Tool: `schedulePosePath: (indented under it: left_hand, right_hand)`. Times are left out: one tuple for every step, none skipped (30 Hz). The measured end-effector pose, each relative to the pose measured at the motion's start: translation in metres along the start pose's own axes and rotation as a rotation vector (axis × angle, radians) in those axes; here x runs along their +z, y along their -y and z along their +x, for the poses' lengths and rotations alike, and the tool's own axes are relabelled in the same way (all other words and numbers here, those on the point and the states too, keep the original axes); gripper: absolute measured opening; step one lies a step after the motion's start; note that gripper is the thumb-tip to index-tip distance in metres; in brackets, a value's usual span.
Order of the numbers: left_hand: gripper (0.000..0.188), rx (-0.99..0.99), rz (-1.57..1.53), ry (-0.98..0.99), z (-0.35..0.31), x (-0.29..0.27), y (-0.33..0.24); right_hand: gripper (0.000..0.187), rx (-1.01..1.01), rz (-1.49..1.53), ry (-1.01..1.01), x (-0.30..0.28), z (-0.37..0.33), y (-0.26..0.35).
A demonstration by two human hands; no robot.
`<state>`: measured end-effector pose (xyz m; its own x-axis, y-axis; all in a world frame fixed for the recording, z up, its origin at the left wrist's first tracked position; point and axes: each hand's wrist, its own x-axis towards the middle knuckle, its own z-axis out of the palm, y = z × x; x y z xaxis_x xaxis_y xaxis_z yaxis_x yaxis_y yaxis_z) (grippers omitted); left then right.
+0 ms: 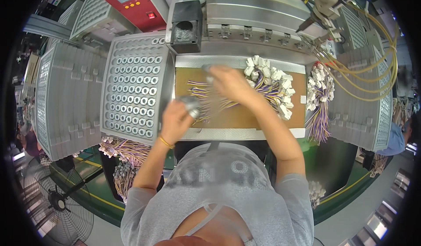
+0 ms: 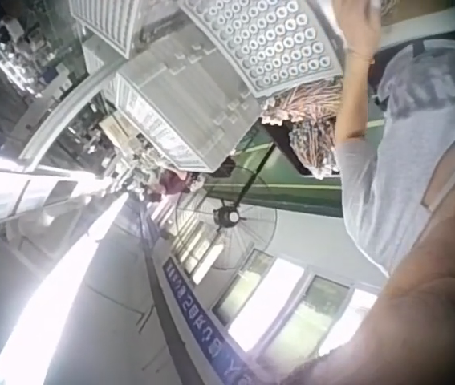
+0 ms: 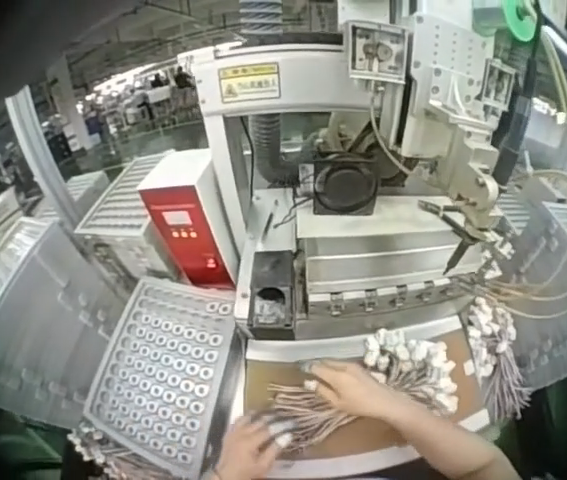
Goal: The person assembles wire harnesses by taking metal components from a tray, attaching them to connector ends by hand, and inserting the connectors into a machine for processing.
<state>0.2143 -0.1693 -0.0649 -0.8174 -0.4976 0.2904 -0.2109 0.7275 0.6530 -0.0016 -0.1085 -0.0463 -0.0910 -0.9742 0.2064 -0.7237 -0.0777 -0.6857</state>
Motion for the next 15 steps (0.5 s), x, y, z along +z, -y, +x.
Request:
schedulePosePath:
  left_hand:
    - [0.021, -0.029, 0.021, 0.156, -0.010, 0.008, -0.003]
    - [0.021, -0.036, 0.026, 0.152, -0.012, 0.009, -0.006]
    - [0.020, -0.120, -0.060, 0.132, -0.011, 0.008, -0.009]
    - [0.019, -0.204, -0.147, 0.110, -0.011, 0.005, -0.011]
    - [0.019, -0.208, -0.146, 0.106, -0.008, 0.002, -0.009]
    - [0.020, -0.215, -0.168, -0.087, 0.000, -0.002, -0.004]
    - [0.021, -0.224, -0.184, -0.283, 0.008, -0.008, 0.001]
    - [0.023, -0.272, -0.143, -0.307, 0.016, -0.012, 0.006]
    - [0.023, -0.275, -0.142, -0.313, 0.025, -0.011, 0.013]
    - [0.024, -0.189, 0.054, -0.275, 0.035, -0.008, 0.020]
    - [0.024, -0.098, 0.251, -0.236, 0.044, -0.006, 0.025]
    - [0.024, -0.095, 0.251, -0.238, 0.047, -0.003, 0.033]
    - [0.025, -0.055, 0.304, -0.172, 0.051, 0.001, 0.039]
    - [0.026, -0.015, 0.357, -0.106, 0.053, 0.003, 0.044]
    - [0.026, -0.013, 0.356, -0.107, 0.052, 0.005, 0.047]
  right_hand:
    - [0.017, -0.008, 0.004, 0.004, 0.013, 0.006, 0.003]
    - [0.017, 0.013, 0.041, 0.038, 0.027, 0.011, 0.006]
    - [0.018, 0.035, 0.076, 0.071, 0.037, 0.014, 0.005]
    - [0.018, 0.030, 0.079, 0.076, 0.045, 0.014, 0.001]
    - [0.018, 0.034, 0.044, 0.065, 0.052, 0.016, -0.004]
    - [0.018, 0.040, 0.009, 0.052, 0.057, 0.016, -0.008]
    - [0.018, 0.035, 0.012, 0.056, 0.057, 0.018, -0.006]
    - [0.018, 0.054, 0.060, 0.031, 0.053, 0.018, -0.004]
    - [0.018, 0.074, 0.106, 0.006, 0.049, 0.017, -0.003]
    - [0.016, 0.052, 0.102, -0.025, 0.046, 0.015, -0.003]
    - [0.016, 0.049, 0.099, -0.026, 0.044, 0.014, -0.002]
    - [0.015, 0.066, 0.115, -0.049, 0.042, 0.013, -0.002]
    - [0.014, 0.087, 0.130, -0.073, 0.041, 0.011, -0.002]
    - [0.015, 0.067, 0.120, -0.085, 0.039, 0.010, 0.000]
    - [0.015, 0.068, 0.118, -0.086, 0.037, 0.010, 0.002]
